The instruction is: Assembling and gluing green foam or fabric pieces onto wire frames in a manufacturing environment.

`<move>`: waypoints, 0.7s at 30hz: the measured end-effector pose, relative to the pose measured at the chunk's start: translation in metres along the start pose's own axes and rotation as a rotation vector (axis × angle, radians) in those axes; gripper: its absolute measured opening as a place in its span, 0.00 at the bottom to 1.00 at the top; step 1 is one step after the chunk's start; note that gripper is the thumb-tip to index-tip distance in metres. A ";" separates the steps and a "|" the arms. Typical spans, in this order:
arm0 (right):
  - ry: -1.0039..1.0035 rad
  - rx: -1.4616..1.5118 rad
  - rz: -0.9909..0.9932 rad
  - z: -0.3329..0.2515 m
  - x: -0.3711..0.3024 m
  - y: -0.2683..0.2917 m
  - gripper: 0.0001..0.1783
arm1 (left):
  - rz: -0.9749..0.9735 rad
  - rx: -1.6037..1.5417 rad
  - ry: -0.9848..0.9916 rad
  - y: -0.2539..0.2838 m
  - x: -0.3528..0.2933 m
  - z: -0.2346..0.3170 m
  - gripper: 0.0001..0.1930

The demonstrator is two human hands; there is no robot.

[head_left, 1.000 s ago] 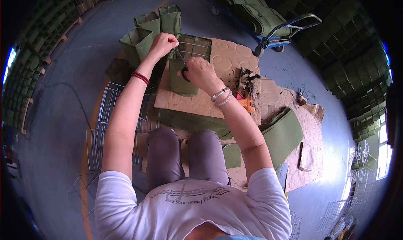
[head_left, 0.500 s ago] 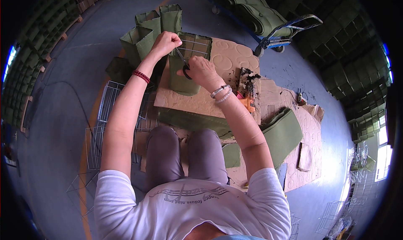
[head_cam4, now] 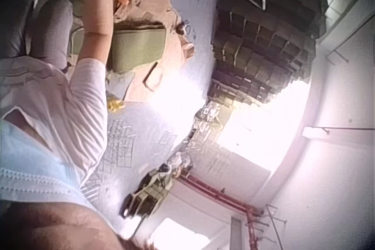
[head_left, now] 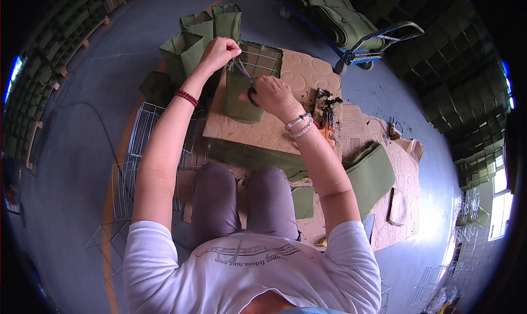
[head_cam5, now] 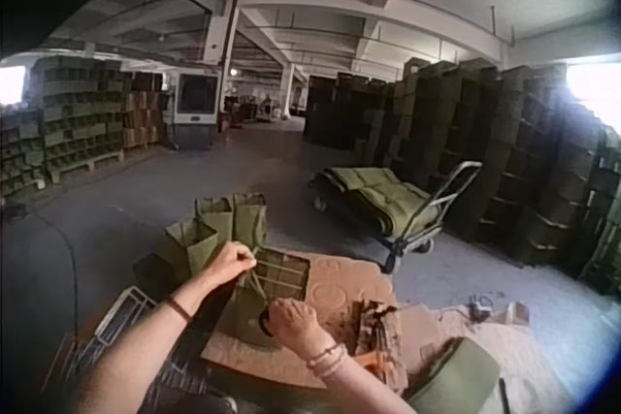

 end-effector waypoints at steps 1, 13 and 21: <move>-0.015 -0.014 -0.023 0.002 0.000 0.000 0.32 | -0.004 0.001 -0.008 -0.002 0.001 0.003 0.08; 0.124 -0.172 0.036 0.032 0.023 -0.024 0.32 | 0.202 0.029 -0.189 -0.046 -0.006 0.042 0.06; 0.141 -0.019 -0.097 -0.030 0.031 -0.034 0.32 | 0.315 0.154 -0.003 -0.048 -0.003 -0.024 0.04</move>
Point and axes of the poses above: each hand's wrist, its own x-axis towards the middle knuckle, its own y-axis out of the back of the hand, z = x × y, the point moved 10 cm from there along x, towards the middle knuckle, and after that the axes turned 4 degrees about z, right-handed, at the moved point
